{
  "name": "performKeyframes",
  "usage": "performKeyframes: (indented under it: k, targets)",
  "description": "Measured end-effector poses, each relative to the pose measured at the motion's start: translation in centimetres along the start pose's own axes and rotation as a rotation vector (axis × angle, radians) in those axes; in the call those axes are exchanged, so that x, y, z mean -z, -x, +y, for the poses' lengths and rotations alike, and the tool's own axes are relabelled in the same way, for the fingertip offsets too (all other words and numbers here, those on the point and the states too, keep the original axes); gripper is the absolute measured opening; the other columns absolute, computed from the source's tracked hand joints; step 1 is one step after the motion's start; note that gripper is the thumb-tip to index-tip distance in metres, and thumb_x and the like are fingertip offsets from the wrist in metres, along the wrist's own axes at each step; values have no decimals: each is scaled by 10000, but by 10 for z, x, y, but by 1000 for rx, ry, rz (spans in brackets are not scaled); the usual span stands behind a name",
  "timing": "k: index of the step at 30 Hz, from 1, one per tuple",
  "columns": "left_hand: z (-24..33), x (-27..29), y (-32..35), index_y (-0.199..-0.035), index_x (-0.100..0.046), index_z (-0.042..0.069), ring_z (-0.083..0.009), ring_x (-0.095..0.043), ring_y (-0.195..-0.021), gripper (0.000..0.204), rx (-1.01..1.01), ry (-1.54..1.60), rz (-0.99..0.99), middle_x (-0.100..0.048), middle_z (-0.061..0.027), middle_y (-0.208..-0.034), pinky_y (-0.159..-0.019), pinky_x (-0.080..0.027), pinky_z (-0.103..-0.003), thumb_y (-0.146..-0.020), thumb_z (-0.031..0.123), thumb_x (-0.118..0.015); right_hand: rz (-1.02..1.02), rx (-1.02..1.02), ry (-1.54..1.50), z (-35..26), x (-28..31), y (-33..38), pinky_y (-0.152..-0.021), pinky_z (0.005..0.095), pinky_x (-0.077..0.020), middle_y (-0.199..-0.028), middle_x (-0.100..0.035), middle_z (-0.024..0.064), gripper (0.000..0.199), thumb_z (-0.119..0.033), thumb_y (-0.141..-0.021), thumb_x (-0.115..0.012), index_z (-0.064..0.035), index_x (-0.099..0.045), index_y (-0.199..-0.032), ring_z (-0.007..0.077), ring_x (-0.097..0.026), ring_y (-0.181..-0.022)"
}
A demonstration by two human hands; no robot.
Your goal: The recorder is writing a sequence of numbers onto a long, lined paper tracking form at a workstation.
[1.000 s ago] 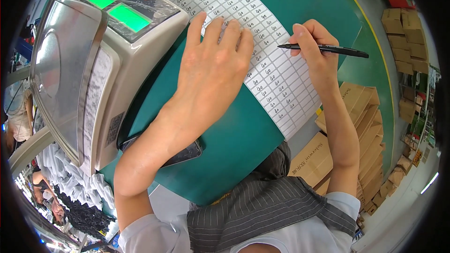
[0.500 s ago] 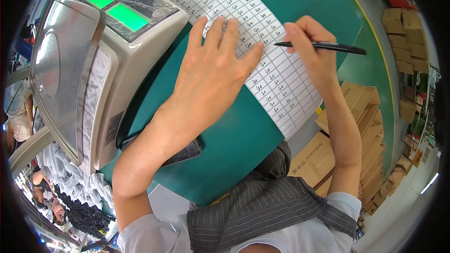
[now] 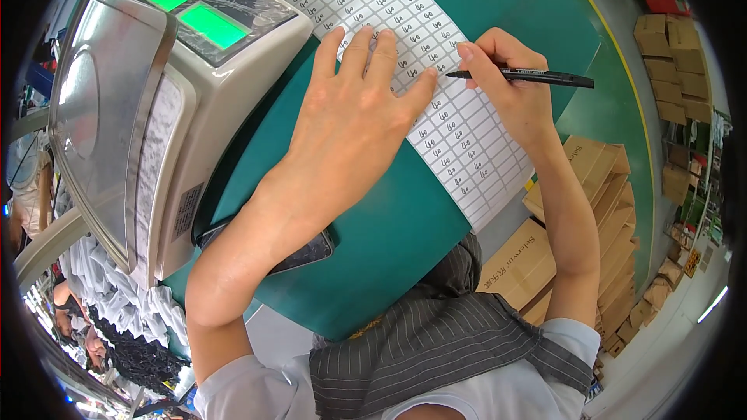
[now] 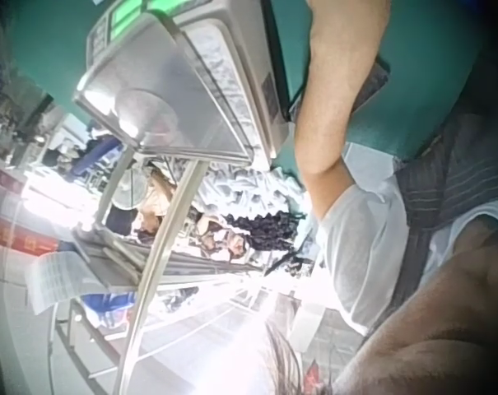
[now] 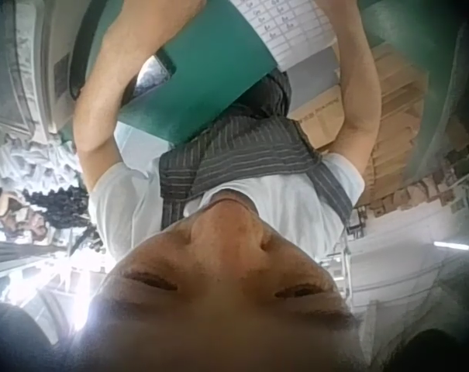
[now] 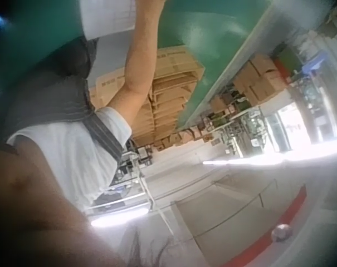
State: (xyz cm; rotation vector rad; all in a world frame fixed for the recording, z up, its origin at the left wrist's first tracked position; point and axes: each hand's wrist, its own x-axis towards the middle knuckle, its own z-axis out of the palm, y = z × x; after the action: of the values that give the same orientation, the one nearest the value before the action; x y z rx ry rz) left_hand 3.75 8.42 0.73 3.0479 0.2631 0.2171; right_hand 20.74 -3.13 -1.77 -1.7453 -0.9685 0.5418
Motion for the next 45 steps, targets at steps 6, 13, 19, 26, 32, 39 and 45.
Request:
performKeyframes:
  k: [6, 13, 19, 26, 32, 39, 45]
  targets:
    - [0, -1, 0, -1227, -625, 207, -357, -465, -1253, 531, 1, 13, 10, -528, -221, -1283, -1086, -288, -508, -757, -37, -576, 12, -13, 26, 0, 1, 1, -473, 217, -336, -565, -540, -8, 251, -148, -883, -659, -8, -563, -698, 37, -443, -519]
    - [0, -1, 0, -1221, -630, 202, -355, -466, -1249, 517, 4, 18, 16, -522, -224, -1287, -1081, -291, -504, -760, -28, -581, -1, -9, 3, 0, 1, 0, -466, 217, -326, -565, -535, -9, 263, -146, -888, -651, -11, -546, -688, 28, -430, -517]
    - [0, -2, 1, -1222, -629, 199, -356, -466, -1248, 510, 2, 19, 16, -521, -227, -1286, -1082, -290, -504, -765, -22, -582, 14, 8, -17, 0, 1, 0, -462, 218, -323, -568, -536, -12, 269, -152, -890, -651, -14, -547, -684, 31, -426, -515]
    - [0, -1, 0, -1226, -626, 198, -358, -466, -1247, 511, -1, 19, 19, -520, -228, -1287, -1084, -291, -502, -765, -19, -584, 38, 5, 6, 1, 1, 0, -463, 215, -318, -578, -552, -11, 265, -157, -893, -647, -17, -556, -687, 29, -447, -525]
    - [-2, -1, 1, -1226, -626, 197, -361, -465, -1245, 506, -2, 18, 14, -520, -228, -1285, -1082, -293, -502, -771, -20, -580, 106, -45, -87, -2, 8, -5, -496, 194, -342, -602, -562, -13, 272, -198, -896, -637, -28, -577, -692, 30, -493, -554]
    - [-1, 0, 1, -1231, -623, 204, -358, -461, -1247, 510, -4, 15, 9, -511, -227, -1295, -1080, -299, -504, -775, -19, -572, 77, -81, -28, 2, 15, -4, -527, 184, -337, -639, -540, -25, 256, -186, -927, -609, -26, -583, -729, 29, -479, -580]
    - [-1, -1, 1, -1231, -624, 208, -356, -461, -1247, 522, -2, 21, 6, -508, -227, -1300, -1079, -301, -503, -765, -22, -576, 58, -55, -23, 4, 15, -6, -510, 206, -377, -618, -596, 7, 256, -196, -884, -647, -16, -591, -710, 43, -517, -563]
